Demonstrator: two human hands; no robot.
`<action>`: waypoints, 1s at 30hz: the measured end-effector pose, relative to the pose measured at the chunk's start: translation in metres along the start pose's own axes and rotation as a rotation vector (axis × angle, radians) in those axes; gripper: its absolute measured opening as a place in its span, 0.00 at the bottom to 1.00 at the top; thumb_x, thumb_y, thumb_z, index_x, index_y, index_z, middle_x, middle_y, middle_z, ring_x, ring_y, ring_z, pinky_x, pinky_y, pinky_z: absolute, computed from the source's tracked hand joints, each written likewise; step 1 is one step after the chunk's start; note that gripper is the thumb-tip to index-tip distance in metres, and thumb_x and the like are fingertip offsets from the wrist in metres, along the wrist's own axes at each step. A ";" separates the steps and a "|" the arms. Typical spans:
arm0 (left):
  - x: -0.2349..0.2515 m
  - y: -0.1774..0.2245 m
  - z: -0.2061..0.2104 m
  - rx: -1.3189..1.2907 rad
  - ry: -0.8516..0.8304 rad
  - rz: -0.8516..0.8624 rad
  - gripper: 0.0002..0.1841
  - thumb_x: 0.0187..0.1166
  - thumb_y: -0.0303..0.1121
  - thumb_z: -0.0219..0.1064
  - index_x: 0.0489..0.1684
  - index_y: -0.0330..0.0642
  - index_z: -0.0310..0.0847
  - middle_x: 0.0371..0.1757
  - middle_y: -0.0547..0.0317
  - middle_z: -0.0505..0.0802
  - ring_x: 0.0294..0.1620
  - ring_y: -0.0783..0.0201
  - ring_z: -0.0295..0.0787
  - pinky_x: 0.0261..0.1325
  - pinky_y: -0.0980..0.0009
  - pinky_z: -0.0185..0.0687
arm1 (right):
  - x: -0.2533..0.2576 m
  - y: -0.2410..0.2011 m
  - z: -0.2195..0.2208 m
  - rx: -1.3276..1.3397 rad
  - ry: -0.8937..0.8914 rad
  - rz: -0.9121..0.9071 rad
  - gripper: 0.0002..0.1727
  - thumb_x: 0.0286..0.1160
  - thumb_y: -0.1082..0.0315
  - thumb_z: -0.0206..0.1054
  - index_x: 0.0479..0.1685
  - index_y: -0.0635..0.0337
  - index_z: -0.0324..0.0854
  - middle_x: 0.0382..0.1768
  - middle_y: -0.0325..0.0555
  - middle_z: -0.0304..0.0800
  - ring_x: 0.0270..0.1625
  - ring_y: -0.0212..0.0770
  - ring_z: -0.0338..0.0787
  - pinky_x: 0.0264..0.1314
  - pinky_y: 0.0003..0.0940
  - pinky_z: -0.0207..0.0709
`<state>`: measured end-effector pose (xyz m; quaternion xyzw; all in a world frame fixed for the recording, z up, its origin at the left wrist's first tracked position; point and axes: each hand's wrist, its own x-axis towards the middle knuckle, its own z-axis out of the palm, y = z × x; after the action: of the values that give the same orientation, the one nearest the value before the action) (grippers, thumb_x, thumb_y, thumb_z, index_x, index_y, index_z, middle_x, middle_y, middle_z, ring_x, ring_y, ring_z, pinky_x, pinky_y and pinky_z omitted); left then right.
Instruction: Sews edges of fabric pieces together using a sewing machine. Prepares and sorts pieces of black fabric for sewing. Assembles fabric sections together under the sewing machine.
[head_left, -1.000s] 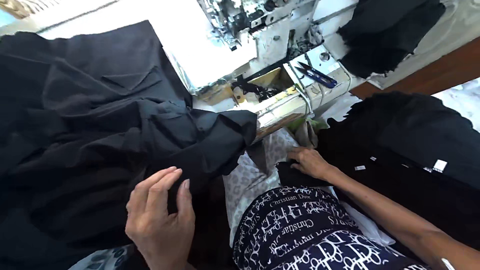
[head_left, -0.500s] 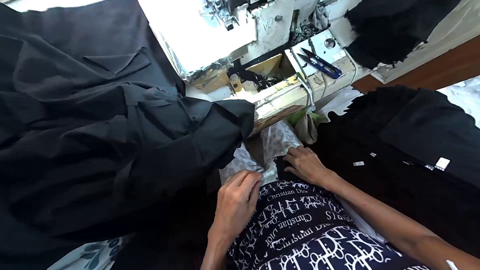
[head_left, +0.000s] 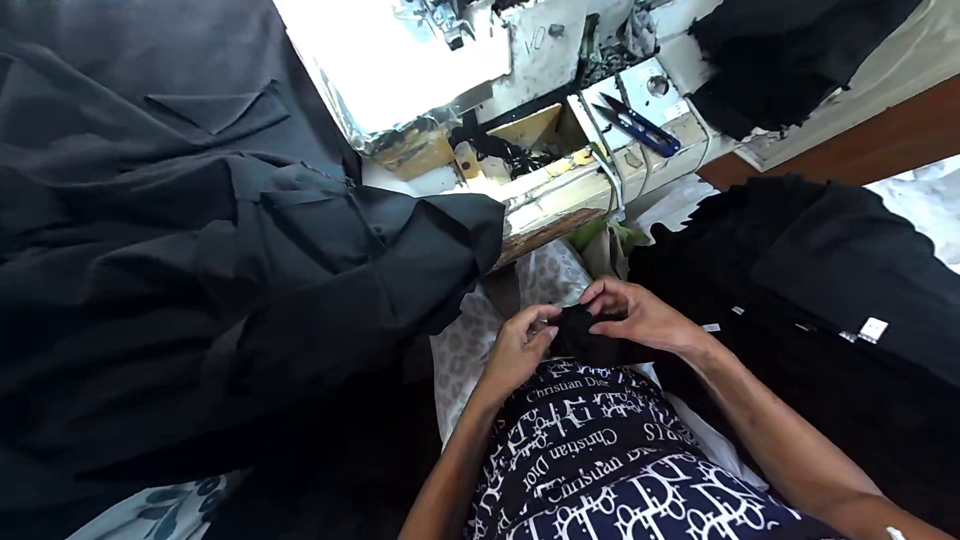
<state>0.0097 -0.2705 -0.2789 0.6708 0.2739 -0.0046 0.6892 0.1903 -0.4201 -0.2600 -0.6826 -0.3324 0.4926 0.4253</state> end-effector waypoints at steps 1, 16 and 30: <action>0.004 0.002 0.002 -0.039 -0.023 -0.010 0.14 0.85 0.24 0.58 0.62 0.31 0.83 0.57 0.50 0.90 0.49 0.71 0.89 0.57 0.73 0.85 | -0.003 -0.002 -0.003 -0.012 0.012 0.015 0.17 0.65 0.79 0.75 0.53 0.62 0.82 0.38 0.38 0.91 0.39 0.25 0.89 0.46 0.23 0.84; 0.014 0.039 0.024 -0.393 -0.094 0.045 0.10 0.77 0.13 0.60 0.34 0.39 0.80 0.28 0.70 0.89 0.30 0.80 0.87 0.41 0.80 0.87 | -0.031 -0.056 -0.015 -0.219 -0.041 -0.328 0.14 0.70 0.74 0.63 0.53 0.56 0.86 0.47 0.30 0.92 0.50 0.16 0.87 0.54 0.14 0.81; 0.028 0.088 0.019 0.614 0.278 0.677 0.05 0.77 0.22 0.66 0.40 0.32 0.89 0.40 0.47 0.91 0.36 0.56 0.90 0.38 0.62 0.86 | -0.044 -0.011 -0.019 -0.175 -0.145 -0.007 0.06 0.76 0.70 0.69 0.44 0.61 0.90 0.38 0.34 0.92 0.40 0.16 0.84 0.48 0.16 0.77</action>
<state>0.0736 -0.2692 -0.2095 0.8892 0.1153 0.2292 0.3788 0.1957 -0.4585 -0.2297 -0.6785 -0.4065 0.5083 0.3406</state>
